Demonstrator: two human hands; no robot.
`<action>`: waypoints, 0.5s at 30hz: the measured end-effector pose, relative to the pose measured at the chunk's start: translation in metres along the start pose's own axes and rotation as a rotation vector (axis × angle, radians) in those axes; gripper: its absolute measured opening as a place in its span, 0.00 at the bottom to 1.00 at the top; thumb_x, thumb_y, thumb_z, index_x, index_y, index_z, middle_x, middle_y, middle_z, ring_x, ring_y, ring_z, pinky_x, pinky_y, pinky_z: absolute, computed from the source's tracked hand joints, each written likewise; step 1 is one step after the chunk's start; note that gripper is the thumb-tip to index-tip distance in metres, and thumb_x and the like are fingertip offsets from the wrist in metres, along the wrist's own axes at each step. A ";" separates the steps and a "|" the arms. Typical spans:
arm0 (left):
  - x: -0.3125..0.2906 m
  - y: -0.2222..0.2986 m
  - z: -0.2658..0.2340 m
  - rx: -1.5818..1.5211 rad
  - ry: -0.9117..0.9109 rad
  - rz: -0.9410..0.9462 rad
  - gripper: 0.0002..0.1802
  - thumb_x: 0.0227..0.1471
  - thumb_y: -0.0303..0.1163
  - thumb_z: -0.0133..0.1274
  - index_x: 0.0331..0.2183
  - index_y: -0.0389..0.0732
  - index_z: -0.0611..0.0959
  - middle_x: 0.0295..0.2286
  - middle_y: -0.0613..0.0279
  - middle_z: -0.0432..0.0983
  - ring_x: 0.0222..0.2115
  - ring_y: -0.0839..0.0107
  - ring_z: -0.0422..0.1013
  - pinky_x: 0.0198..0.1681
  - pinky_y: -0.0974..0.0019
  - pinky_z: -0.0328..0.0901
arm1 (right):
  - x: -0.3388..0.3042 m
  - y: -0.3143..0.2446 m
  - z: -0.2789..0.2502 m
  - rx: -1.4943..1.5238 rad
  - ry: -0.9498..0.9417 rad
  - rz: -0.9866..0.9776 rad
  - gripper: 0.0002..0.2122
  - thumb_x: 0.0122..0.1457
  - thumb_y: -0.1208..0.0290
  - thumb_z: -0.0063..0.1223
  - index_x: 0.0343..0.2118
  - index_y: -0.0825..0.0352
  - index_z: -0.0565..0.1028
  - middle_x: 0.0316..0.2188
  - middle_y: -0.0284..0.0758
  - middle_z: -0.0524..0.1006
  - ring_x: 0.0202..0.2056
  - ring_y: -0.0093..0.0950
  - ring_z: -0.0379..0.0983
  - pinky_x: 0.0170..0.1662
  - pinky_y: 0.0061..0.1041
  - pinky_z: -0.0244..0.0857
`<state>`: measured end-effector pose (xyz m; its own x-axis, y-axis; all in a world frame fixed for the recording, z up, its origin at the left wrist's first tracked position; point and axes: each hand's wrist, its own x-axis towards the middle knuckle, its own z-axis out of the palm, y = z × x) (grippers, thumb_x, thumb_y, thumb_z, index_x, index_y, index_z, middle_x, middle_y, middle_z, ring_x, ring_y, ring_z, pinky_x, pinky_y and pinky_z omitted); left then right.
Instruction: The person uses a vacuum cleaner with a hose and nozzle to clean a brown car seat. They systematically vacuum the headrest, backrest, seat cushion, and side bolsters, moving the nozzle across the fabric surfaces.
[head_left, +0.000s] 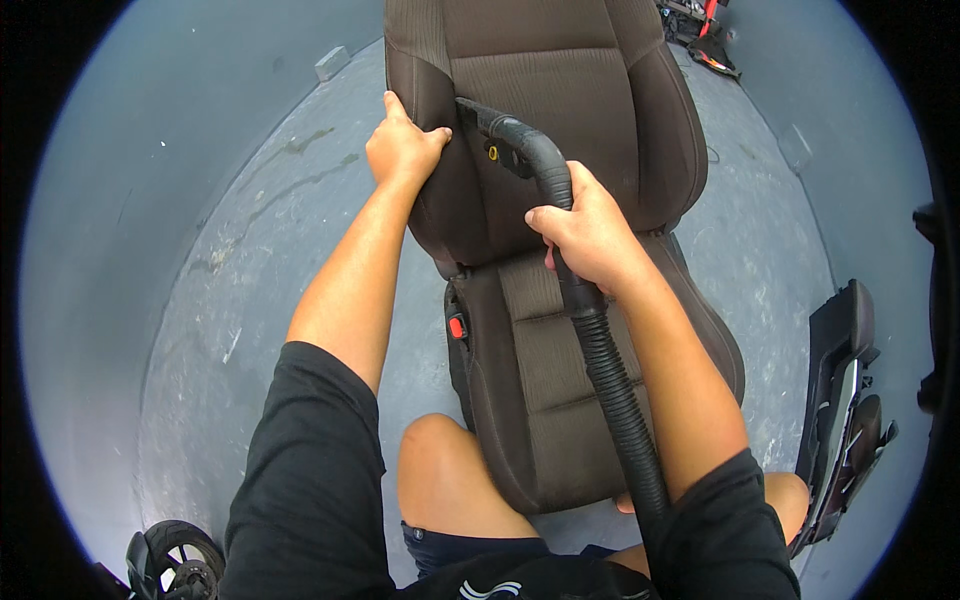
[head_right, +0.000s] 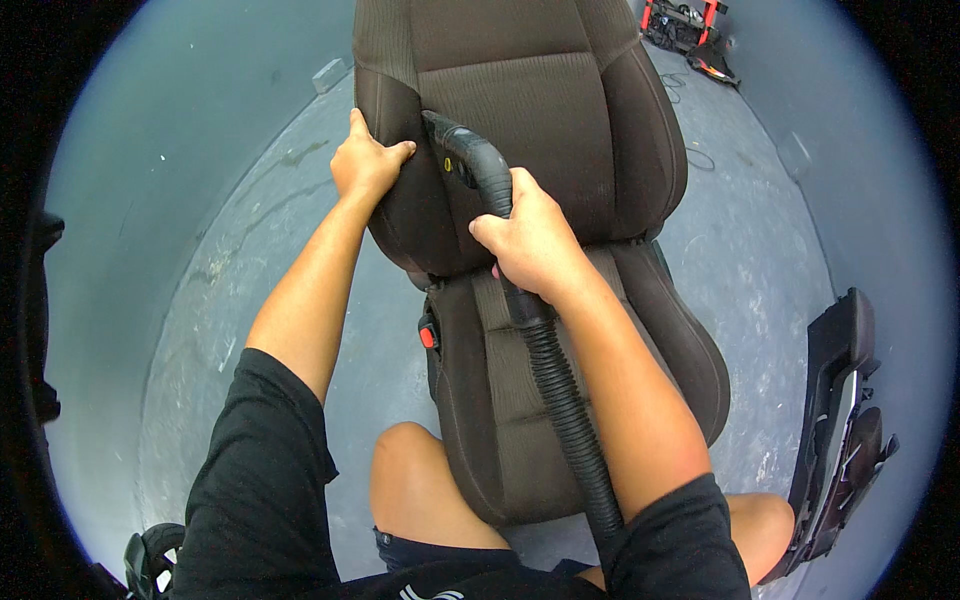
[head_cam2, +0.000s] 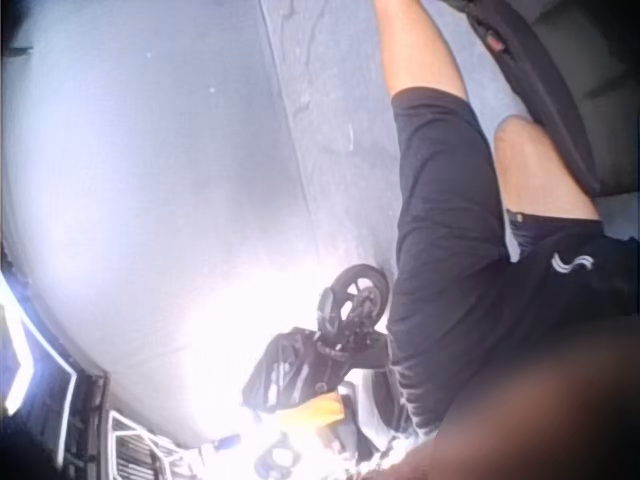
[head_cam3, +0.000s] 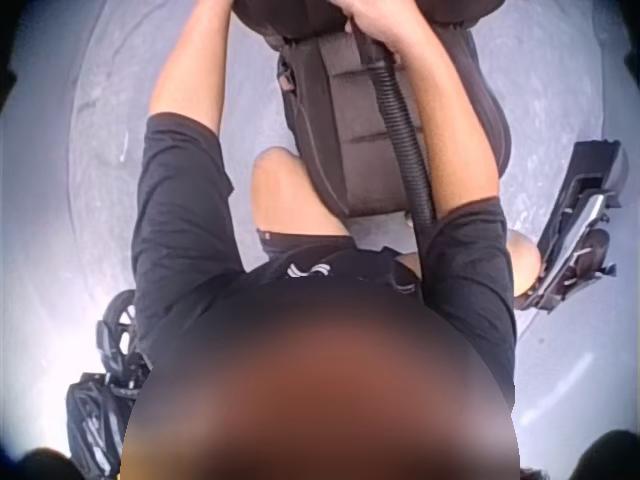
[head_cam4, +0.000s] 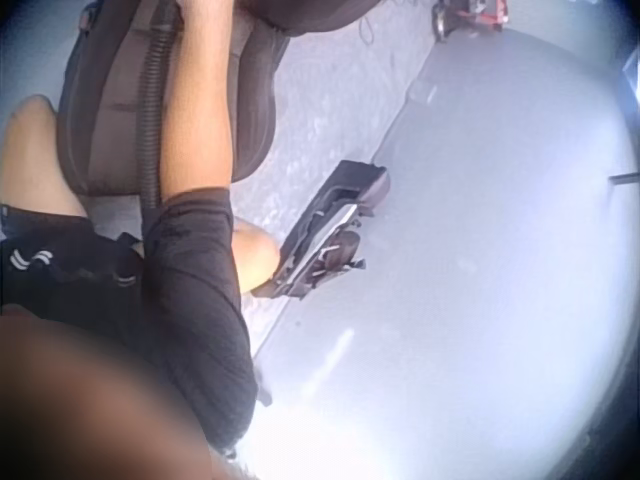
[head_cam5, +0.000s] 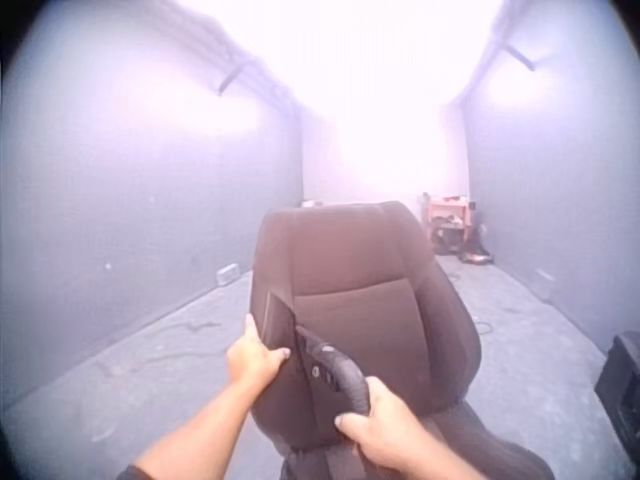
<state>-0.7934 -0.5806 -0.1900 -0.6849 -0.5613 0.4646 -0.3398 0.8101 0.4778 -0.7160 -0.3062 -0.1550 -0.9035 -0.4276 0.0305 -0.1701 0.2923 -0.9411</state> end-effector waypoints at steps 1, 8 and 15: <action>0.000 -0.001 0.000 -0.006 -0.004 -0.003 0.65 0.40 0.52 0.74 0.71 0.35 0.62 0.44 0.39 0.86 0.48 0.46 0.82 0.54 0.51 0.75 | 0.003 0.011 0.000 -0.039 -0.008 0.015 0.18 0.58 0.74 0.59 0.48 0.75 0.68 0.30 0.51 0.80 0.27 0.39 0.82 0.34 0.41 0.75; -0.002 0.001 -0.001 0.008 0.012 -0.024 0.65 0.40 0.52 0.74 0.72 0.36 0.61 0.44 0.41 0.86 0.47 0.47 0.82 0.53 0.52 0.75 | -0.055 0.062 0.000 -0.578 -0.008 -0.161 0.21 0.55 0.73 0.61 0.48 0.73 0.65 0.35 0.63 0.80 0.43 0.64 0.79 0.48 0.54 0.74; 0.000 -0.004 0.002 0.009 0.014 -0.004 0.66 0.41 0.51 0.74 0.72 0.34 0.60 0.42 0.44 0.87 0.46 0.49 0.83 0.53 0.54 0.75 | -0.117 0.114 0.003 -0.505 -0.218 0.184 0.21 0.55 0.72 0.62 0.48 0.73 0.66 0.36 0.63 0.81 0.44 0.64 0.79 0.49 0.55 0.73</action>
<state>-0.7935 -0.5838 -0.1931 -0.6746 -0.5667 0.4731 -0.3480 0.8093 0.4732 -0.6288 -0.2256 -0.2672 -0.8429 -0.4823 -0.2387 -0.2335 0.7274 -0.6452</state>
